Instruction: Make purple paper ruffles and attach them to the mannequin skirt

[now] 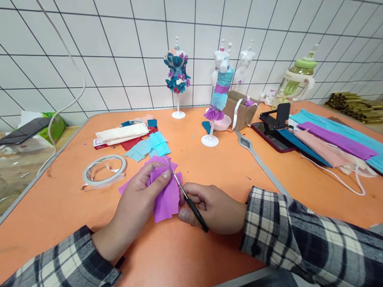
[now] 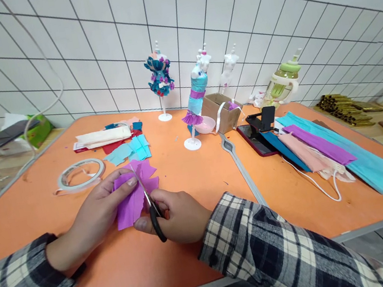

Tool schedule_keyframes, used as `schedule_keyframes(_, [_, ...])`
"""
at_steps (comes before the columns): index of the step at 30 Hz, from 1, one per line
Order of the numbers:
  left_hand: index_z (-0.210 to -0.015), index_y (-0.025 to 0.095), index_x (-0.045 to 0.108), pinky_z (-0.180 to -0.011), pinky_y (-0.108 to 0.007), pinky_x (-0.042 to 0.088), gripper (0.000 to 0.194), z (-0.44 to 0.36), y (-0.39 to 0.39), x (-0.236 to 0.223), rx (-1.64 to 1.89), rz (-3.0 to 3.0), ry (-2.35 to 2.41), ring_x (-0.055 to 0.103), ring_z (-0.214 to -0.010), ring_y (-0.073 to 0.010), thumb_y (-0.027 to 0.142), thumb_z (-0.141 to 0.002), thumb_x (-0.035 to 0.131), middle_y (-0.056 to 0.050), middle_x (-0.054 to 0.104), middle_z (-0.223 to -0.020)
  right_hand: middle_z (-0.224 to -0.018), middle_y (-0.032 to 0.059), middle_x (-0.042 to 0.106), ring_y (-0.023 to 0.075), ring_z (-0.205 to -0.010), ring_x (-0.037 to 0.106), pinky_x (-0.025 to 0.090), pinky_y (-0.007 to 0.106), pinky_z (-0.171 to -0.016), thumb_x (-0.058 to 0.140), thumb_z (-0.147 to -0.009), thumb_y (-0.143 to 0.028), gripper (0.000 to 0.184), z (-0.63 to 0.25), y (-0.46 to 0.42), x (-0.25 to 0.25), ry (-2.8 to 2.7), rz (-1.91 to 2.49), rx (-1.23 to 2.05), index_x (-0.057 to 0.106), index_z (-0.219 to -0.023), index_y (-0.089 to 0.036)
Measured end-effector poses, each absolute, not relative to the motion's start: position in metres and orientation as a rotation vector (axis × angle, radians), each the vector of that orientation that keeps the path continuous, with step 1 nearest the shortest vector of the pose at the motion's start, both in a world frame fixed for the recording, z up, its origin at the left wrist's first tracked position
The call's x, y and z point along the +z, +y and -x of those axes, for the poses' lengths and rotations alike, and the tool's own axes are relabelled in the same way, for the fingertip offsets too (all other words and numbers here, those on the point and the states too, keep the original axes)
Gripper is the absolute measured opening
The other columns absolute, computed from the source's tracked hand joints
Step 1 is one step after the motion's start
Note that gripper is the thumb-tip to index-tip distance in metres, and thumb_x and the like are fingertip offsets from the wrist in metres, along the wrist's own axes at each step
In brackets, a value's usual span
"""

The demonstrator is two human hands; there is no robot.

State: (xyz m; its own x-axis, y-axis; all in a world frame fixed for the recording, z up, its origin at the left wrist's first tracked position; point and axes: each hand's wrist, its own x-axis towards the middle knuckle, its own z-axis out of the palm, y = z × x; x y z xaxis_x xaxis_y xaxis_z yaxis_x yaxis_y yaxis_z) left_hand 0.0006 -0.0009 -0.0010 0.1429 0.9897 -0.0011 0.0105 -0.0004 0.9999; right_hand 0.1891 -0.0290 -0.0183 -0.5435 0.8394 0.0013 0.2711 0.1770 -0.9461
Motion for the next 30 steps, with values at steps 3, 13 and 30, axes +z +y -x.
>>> schedule_keyframes(3, [-0.088,0.022,0.063,-0.059,-0.027,0.044,0.036,-0.0003,-0.0004,-0.0020,1.085,-1.258,1.110,0.056,-0.065,-0.0165,0.053,-0.078,0.077,0.002,0.061,-0.074,-0.068,-0.0069,0.047,0.0097,-0.060,0.038,0.031,0.022,-0.056,0.068,-0.086,-0.049,0.032,-0.1893,-0.0291,-0.0188,-1.919,1.062,1.365,0.049,-0.086,-0.023])
schedule_keyframes(13, [-0.091,0.023,0.068,-0.062,-0.028,0.045,0.035,-0.0025,-0.0017,0.0004,1.130,-1.175,1.069,0.058,-0.066,-0.0175,0.051,-0.075,0.080,0.002,0.066,-0.077,-0.062,-0.0078,0.043,0.0101,-0.057,0.037,0.027,0.023,-0.055,0.066,-0.088,-0.050,0.032,-0.1882,-0.0272,-0.0233,-1.890,1.122,1.345,0.050,-0.085,-0.023])
schedule_keyframes(30, [-0.097,0.023,0.064,-0.072,-0.029,0.048,0.033,-0.0005,-0.0010,-0.0021,1.060,-1.256,1.058,0.060,-0.080,-0.0179,0.052,-0.084,0.073,0.002,0.064,-0.086,-0.068,-0.0076,0.046,0.0095,-0.060,0.036,0.029,0.023,-0.055,0.069,-0.087,-0.048,0.032,-0.1881,-0.0286,-0.0210,-1.876,1.038,1.389,0.050,-0.087,-0.023])
